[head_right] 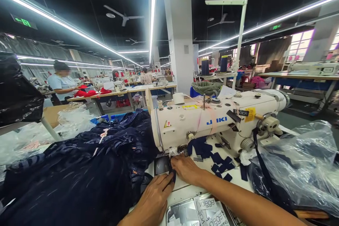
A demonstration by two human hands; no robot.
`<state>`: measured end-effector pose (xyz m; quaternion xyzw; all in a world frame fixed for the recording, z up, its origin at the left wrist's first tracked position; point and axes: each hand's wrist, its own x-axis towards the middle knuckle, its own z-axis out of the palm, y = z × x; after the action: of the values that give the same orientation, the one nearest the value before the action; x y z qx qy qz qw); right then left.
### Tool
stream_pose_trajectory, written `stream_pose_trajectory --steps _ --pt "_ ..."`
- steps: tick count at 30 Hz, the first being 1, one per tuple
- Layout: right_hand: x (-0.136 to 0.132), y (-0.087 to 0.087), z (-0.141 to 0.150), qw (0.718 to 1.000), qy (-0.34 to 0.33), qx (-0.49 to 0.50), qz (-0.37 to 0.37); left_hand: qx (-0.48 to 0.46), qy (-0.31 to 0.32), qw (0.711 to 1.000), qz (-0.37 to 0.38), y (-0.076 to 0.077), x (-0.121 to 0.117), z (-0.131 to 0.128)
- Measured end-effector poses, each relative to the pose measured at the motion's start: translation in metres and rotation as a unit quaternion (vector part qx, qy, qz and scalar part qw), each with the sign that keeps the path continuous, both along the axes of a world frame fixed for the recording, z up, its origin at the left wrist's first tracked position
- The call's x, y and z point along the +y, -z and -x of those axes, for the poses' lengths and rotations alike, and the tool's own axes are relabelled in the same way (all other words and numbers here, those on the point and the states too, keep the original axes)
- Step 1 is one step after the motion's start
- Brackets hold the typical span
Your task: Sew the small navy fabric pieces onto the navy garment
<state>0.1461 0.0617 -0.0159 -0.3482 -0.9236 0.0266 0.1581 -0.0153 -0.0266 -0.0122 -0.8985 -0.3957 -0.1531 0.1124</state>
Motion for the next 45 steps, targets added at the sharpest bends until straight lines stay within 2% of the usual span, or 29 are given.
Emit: stream_pose_trajectory --steps 4,11,16,20,25,29,37,45 --pt "0.006 -0.005 -0.002 0.994 -0.015 0.047 0.094 -0.002 -0.015 1.000 0.023 0.000 0.002 -0.003" --pt "0.005 -0.012 -0.008 0.982 -0.016 0.088 0.167 -0.004 -0.023 0.997 0.072 -0.007 0.005 -0.006" --pt "0.005 -0.005 -0.005 0.989 -0.002 0.087 0.122 -0.011 -0.030 0.995 0.093 -0.010 0.007 -0.007" --pt "0.002 0.002 -0.007 0.994 0.006 0.089 0.065 -0.016 -0.012 0.996 0.093 -0.010 0.008 -0.007" --pt "-0.008 0.004 -0.018 0.993 -0.094 0.050 -0.047 -0.036 0.023 0.995 0.094 -0.010 0.008 0.000" --pt "-0.013 0.003 -0.025 0.985 -0.127 -0.008 -0.117 -0.050 0.031 0.995 0.079 -0.012 0.007 0.003" --pt "0.006 -0.005 -0.029 0.973 -0.168 -0.037 -0.151 -0.026 -0.012 0.998 0.054 -0.010 0.012 -0.009" --pt "0.012 -0.001 -0.030 0.970 -0.154 -0.059 -0.178 0.001 -0.056 0.997 0.058 -0.009 0.017 -0.017"
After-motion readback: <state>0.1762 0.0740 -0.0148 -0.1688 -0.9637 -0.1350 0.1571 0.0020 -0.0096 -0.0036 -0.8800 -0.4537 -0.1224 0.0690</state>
